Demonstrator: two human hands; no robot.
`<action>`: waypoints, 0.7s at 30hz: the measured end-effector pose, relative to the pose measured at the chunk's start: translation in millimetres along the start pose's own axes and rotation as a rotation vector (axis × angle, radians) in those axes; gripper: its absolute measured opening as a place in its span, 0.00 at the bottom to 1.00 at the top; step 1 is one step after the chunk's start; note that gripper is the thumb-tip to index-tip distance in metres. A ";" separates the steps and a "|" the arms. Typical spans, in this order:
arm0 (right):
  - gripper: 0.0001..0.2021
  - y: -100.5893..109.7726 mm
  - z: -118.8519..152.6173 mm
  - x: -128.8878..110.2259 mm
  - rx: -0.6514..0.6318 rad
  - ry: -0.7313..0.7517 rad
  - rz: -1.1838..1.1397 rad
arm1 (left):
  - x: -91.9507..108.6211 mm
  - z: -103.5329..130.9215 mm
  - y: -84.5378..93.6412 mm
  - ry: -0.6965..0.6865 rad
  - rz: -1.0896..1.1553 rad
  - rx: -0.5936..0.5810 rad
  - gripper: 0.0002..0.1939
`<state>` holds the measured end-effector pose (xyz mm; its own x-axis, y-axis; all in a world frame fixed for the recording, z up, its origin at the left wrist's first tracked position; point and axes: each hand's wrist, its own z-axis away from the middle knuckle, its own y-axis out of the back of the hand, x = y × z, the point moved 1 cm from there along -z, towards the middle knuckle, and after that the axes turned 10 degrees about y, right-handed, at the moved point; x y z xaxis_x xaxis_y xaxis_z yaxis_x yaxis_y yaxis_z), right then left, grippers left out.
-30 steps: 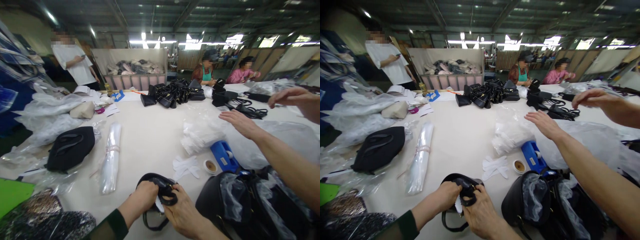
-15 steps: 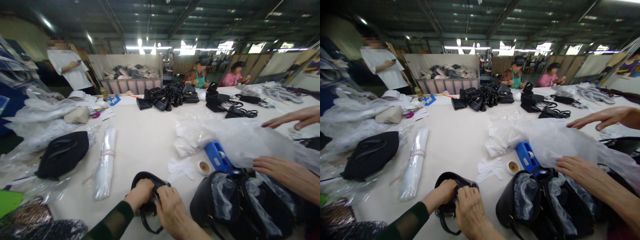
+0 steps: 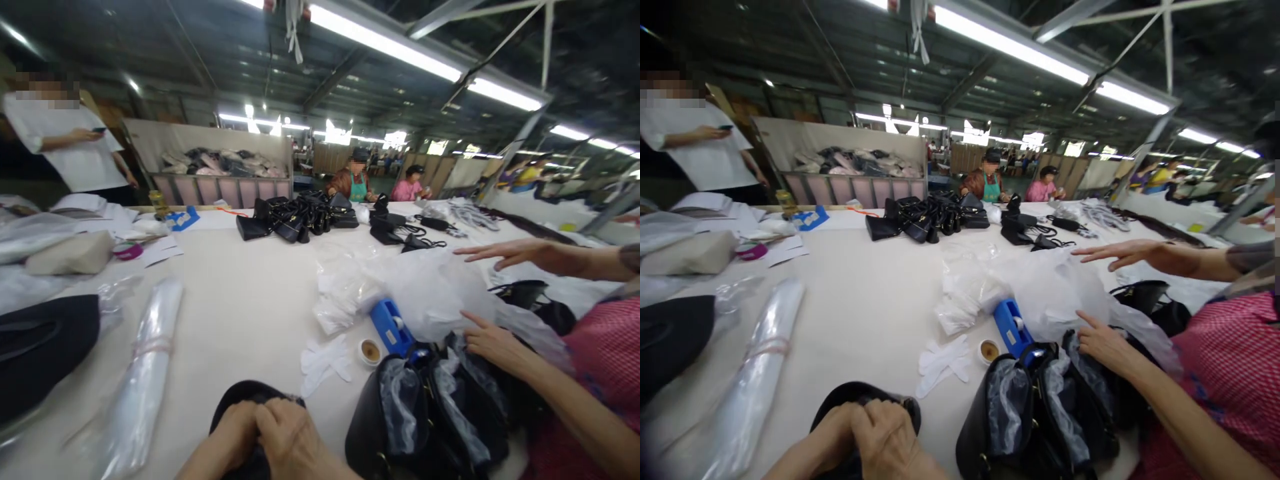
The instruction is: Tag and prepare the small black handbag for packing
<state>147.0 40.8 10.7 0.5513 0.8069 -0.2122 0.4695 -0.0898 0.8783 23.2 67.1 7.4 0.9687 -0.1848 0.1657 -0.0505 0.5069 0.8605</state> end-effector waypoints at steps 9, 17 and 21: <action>0.05 16.0 -8.3 -6.1 -0.358 -0.046 -0.019 | -3.0 10.5 27.2 0.052 -0.073 -0.111 0.11; 0.08 26.9 -23.1 3.8 -0.567 -0.075 -0.051 | -0.7 15.0 52.9 0.026 -0.006 -0.276 0.11; 0.13 24.3 -35.0 4.8 -0.639 -0.125 0.012 | -3.5 35.2 68.2 -0.025 0.113 -0.255 0.14</action>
<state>136.9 62.9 46.0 0.6482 0.7305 -0.2149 -0.0190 0.2977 0.9545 7.8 72.6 82.4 0.9539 -0.1343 0.2685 -0.0919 0.7207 0.6871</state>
